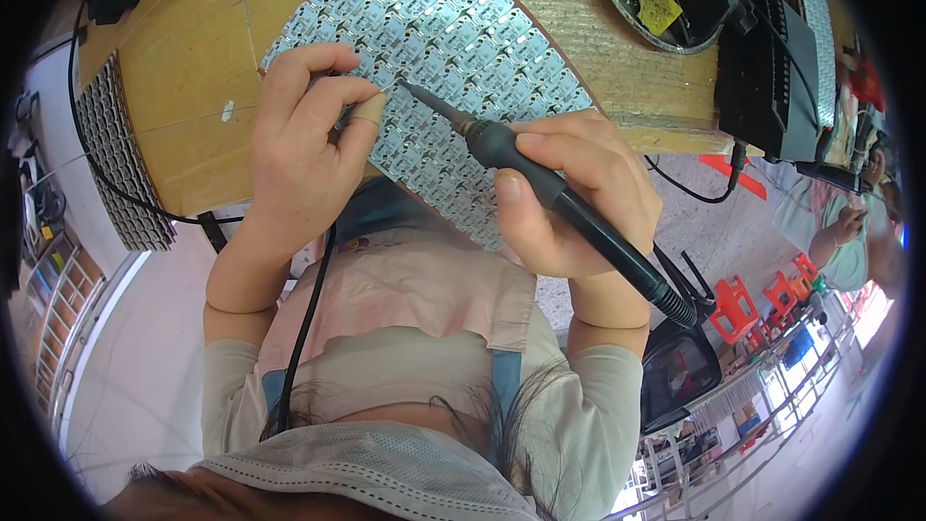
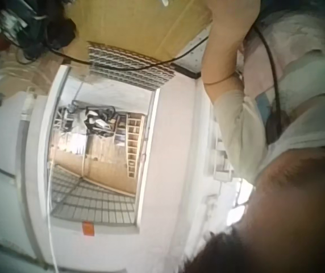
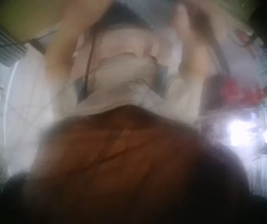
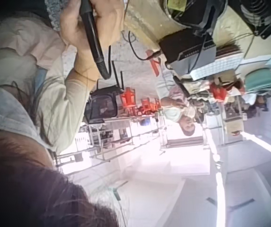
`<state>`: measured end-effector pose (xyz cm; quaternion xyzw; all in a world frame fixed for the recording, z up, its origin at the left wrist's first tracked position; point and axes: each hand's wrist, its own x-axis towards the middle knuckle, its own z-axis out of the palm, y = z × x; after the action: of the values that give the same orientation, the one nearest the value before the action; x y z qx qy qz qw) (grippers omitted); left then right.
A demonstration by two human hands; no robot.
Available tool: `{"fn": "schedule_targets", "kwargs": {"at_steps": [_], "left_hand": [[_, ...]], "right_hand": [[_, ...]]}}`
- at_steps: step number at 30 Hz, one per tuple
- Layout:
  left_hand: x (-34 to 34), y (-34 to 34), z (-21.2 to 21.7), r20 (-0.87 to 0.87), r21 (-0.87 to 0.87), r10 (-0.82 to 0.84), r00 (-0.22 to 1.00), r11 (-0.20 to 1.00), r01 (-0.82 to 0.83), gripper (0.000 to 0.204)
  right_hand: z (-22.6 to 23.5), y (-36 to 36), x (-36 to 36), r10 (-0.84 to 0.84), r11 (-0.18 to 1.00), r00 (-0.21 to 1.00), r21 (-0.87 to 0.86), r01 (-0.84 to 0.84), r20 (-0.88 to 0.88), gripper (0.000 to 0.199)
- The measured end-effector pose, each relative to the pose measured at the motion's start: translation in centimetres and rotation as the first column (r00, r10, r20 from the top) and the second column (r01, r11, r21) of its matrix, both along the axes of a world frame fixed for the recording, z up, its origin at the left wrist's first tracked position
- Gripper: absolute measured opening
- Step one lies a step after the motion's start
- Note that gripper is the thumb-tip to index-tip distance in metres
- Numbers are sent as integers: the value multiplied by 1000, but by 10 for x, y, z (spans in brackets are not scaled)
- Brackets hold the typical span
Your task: The person flips over a circuit board on the workbench, picks up a soldering iron, and solders components onto the board using solder wire and the soldering iron.
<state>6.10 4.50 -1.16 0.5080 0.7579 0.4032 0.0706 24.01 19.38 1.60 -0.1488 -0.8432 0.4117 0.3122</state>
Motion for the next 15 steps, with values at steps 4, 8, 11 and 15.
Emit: {"fn": "schedule_targets", "kwargs": {"at_steps": [4, 8, 11, 15], "left_hand": [[-4, 2, 2, -16, -14, -35, 999, 999, 35, 14], [-5, 4, 0, -13, 35, -45, 999, 998, 45, 15], [-5, 2, 3, 12, 63, -38, 999, 997, 37, 17], [-10, -5, 3, 66, 80, 69, 995, 994, -75, 17]], "right_hand": [[0, 0, -2, 4, 1000, 1000, -1, -4, 10, 24], [3, 0, -5, 41, 999, 999, 5, -41, 20, 23], [7, 1, -2, 40, 999, 999, 22, -41, 33, 23], [10, 2, 6, -4, 1000, 1000, -5, 4, -1, 24]]}}
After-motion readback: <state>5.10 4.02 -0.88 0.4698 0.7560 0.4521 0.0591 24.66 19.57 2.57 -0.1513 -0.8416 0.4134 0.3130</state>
